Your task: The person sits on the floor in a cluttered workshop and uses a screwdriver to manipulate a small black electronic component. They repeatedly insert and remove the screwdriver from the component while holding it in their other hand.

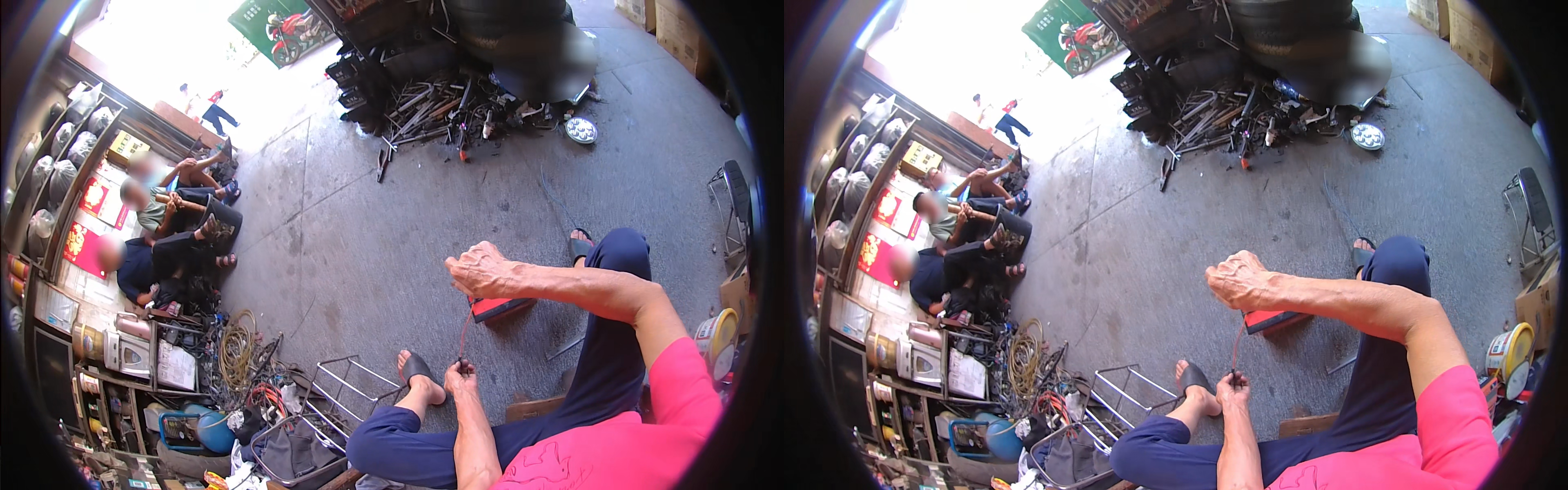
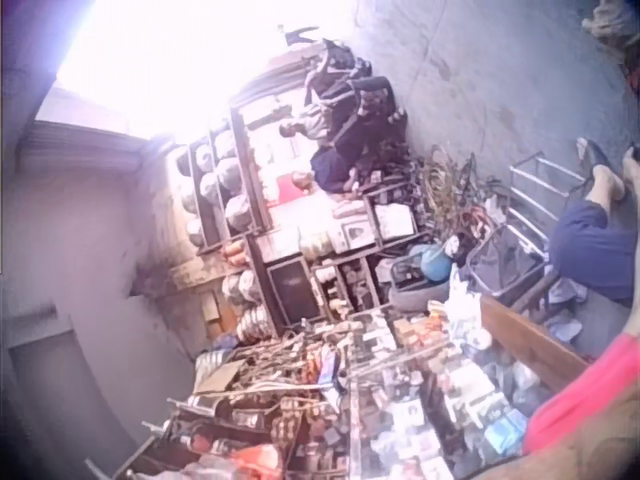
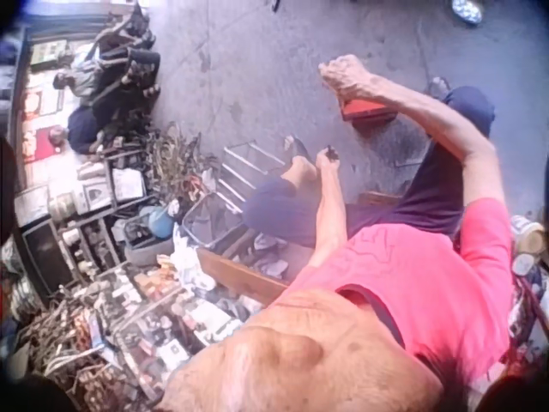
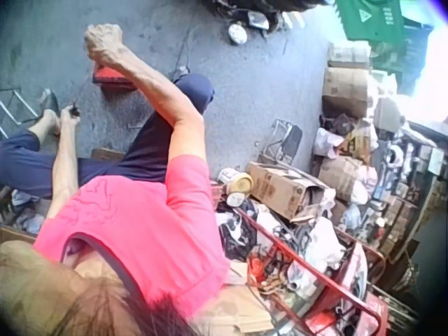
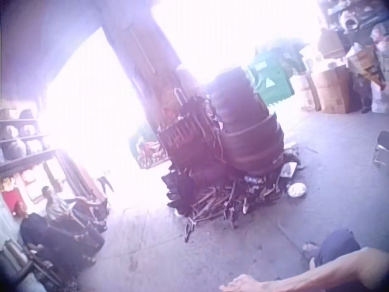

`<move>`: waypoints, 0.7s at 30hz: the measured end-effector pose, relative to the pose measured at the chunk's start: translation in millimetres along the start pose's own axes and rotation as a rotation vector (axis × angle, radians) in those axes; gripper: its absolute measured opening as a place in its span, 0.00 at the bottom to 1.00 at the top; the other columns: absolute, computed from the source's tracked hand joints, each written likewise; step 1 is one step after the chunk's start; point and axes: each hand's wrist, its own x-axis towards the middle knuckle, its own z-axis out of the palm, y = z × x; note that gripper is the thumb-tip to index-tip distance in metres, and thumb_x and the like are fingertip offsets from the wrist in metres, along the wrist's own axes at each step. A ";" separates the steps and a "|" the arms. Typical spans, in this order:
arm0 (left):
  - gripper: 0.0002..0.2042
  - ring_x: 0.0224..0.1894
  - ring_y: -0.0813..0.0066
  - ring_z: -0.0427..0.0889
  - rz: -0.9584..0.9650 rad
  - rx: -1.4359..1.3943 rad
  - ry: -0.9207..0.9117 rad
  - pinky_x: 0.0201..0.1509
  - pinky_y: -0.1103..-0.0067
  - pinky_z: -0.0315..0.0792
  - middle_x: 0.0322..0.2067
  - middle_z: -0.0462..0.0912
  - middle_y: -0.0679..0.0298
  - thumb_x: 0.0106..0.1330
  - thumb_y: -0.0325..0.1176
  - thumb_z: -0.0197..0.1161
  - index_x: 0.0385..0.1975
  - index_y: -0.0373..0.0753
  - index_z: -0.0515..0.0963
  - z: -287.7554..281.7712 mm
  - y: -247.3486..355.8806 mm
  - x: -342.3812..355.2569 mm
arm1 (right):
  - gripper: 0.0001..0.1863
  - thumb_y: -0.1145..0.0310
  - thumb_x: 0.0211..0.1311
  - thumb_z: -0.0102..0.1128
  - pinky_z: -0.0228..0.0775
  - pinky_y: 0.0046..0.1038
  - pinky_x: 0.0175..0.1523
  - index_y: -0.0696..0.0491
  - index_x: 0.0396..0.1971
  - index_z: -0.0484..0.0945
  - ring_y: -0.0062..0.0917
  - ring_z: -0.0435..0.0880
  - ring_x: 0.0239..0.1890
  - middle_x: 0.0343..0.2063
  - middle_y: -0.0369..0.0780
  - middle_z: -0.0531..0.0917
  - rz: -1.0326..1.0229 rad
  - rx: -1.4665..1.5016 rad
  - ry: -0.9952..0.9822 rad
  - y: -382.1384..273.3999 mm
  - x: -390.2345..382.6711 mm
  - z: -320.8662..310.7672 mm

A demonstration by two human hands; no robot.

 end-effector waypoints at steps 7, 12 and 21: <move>0.06 0.24 0.68 0.75 0.042 0.049 -0.047 0.26 0.75 0.69 0.21 0.75 0.60 0.53 0.22 0.50 0.30 0.38 0.72 -3.3 10.4 -2.3 | 0.14 0.72 0.46 0.55 0.73 0.37 0.33 0.62 0.34 0.69 0.40 0.82 0.29 0.22 0.48 0.80 -0.099 0.005 0.157 0.1 -6.7 -1.3; 0.05 0.24 0.69 0.74 0.034 0.064 -0.023 0.26 0.75 0.68 0.21 0.74 0.61 0.53 0.22 0.51 0.29 0.39 0.72 -3.7 7.2 1.5 | 0.13 0.71 0.46 0.55 0.72 0.37 0.29 0.63 0.31 0.68 0.41 0.81 0.26 0.20 0.48 0.80 0.014 0.019 0.092 -6.3 -2.3 1.5; 0.08 0.23 0.68 0.76 0.054 0.041 -0.011 0.25 0.75 0.69 0.22 0.75 0.60 0.53 0.21 0.50 0.30 0.39 0.73 4.6 -2.9 -4.2 | 0.16 0.71 0.46 0.56 0.70 0.41 0.40 0.59 0.36 0.68 0.42 0.78 0.38 0.34 0.51 0.76 0.019 0.071 -0.002 2.4 -4.9 -11.4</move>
